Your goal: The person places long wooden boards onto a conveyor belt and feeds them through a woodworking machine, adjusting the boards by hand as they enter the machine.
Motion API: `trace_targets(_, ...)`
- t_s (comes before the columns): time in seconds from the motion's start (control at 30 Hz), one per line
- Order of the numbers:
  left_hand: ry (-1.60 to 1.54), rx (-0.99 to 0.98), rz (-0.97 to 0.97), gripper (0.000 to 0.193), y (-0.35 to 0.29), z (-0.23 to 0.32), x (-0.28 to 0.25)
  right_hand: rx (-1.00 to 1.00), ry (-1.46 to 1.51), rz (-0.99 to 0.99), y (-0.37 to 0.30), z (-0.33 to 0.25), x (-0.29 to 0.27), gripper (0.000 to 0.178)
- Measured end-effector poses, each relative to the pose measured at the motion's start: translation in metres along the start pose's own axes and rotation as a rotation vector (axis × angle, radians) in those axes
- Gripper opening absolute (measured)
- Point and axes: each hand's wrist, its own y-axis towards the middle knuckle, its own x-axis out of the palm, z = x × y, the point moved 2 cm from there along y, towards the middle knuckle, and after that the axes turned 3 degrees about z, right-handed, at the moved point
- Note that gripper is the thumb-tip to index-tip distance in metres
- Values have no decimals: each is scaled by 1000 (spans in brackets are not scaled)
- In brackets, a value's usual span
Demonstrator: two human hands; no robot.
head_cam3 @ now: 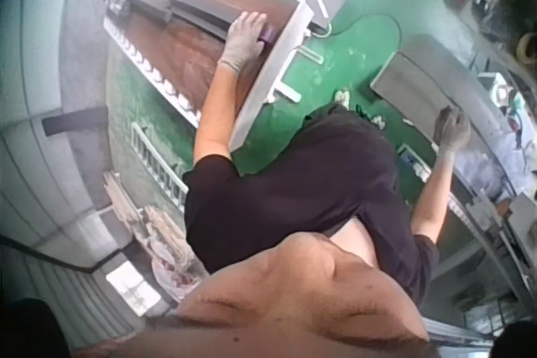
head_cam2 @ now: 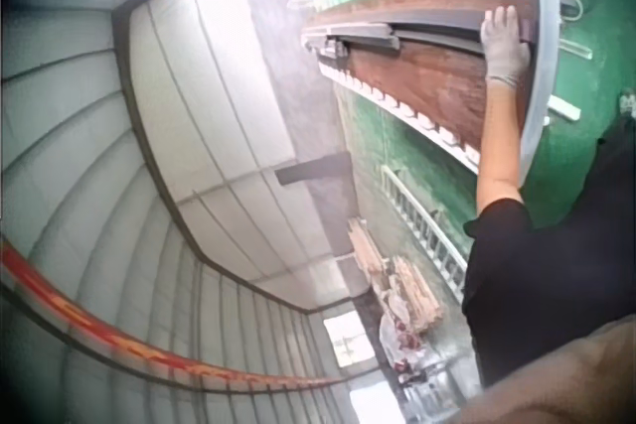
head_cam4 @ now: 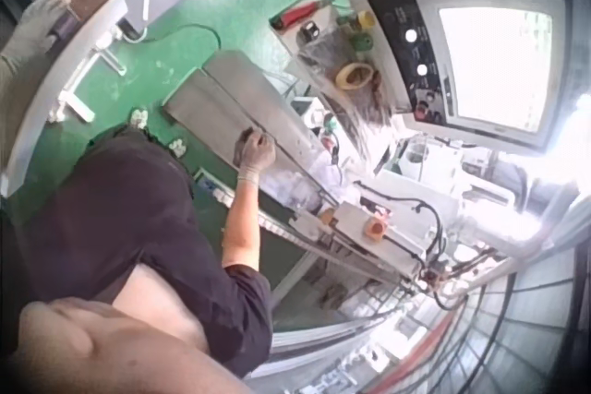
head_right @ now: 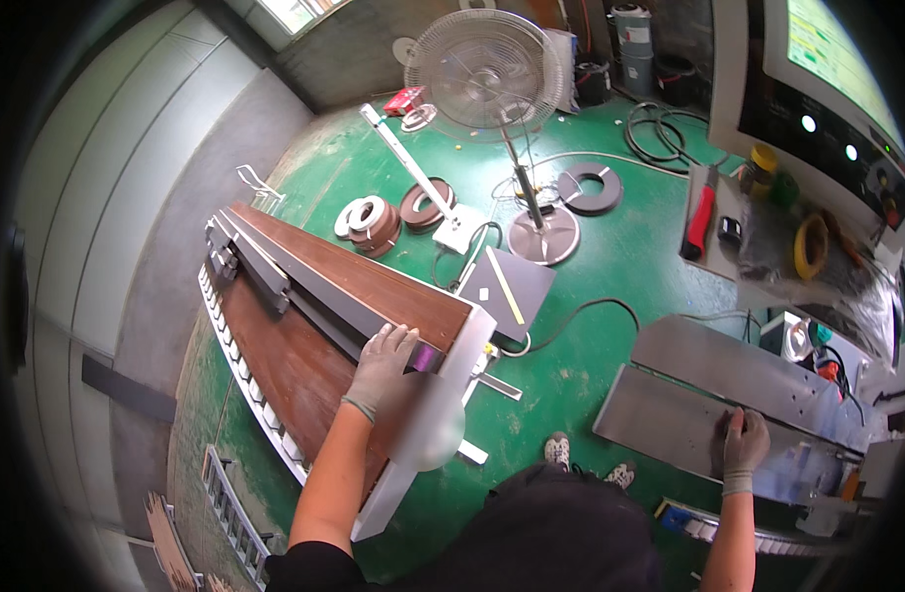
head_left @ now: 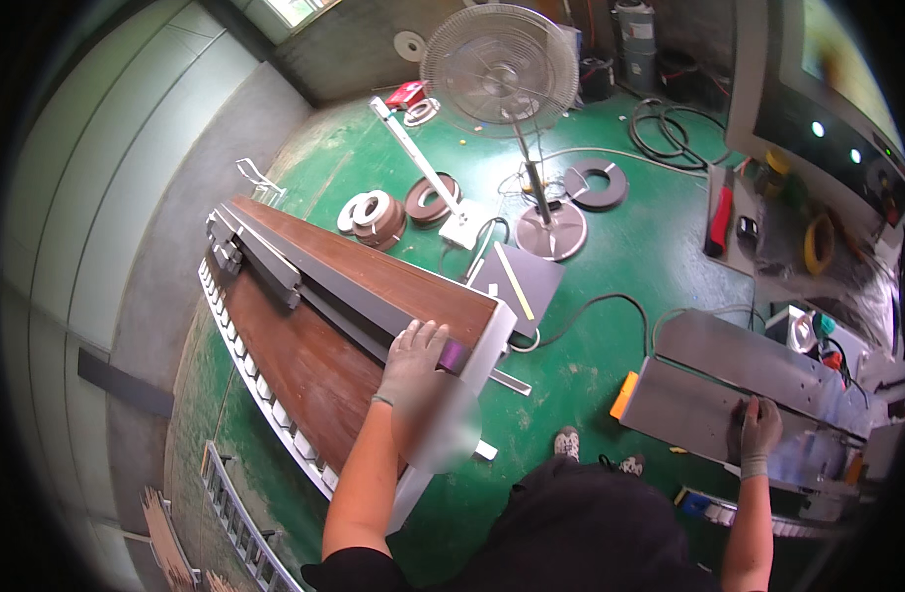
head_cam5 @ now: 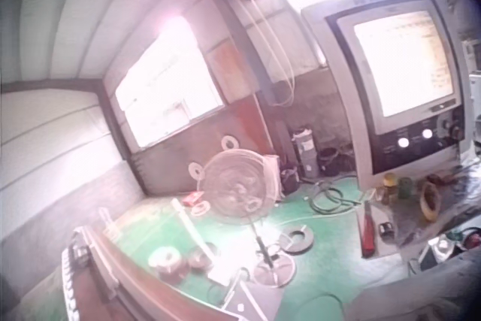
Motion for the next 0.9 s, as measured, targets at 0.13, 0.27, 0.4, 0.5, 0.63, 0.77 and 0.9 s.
trace_targets(0.13, 130, 33, -162, 69, 29, -40, 14, 60, 60, 34, -2, 19, 5, 40)
trace_targets(0.27, 95, 137, -161, 51, 49, -43, 23, 84, 22, 54, -4, 25, 7, 41)
trace_targets(0.4, 74, 274, -254, 40, 63, -38, 3, 58, -13, 61, -7, 31, 6, 41)
trace_targets(0.5, -4, 361, -208, 42, 57, -31, -7, 85, 13, 62, -10, 28, 12, 41)
trace_targets(0.63, -175, 434, -206, 41, 49, 3, -15, 106, 27, 62, -13, 21, 18, 37)
trace_targets(0.77, -372, 625, -109, 38, 59, 71, -29, 78, 109, 217, -26, 32, 22, 35)
trace_targets(0.9, -612, 815, 5, 44, 47, 172, -19, 503, -48, -495, -42, -100, -28, 32)
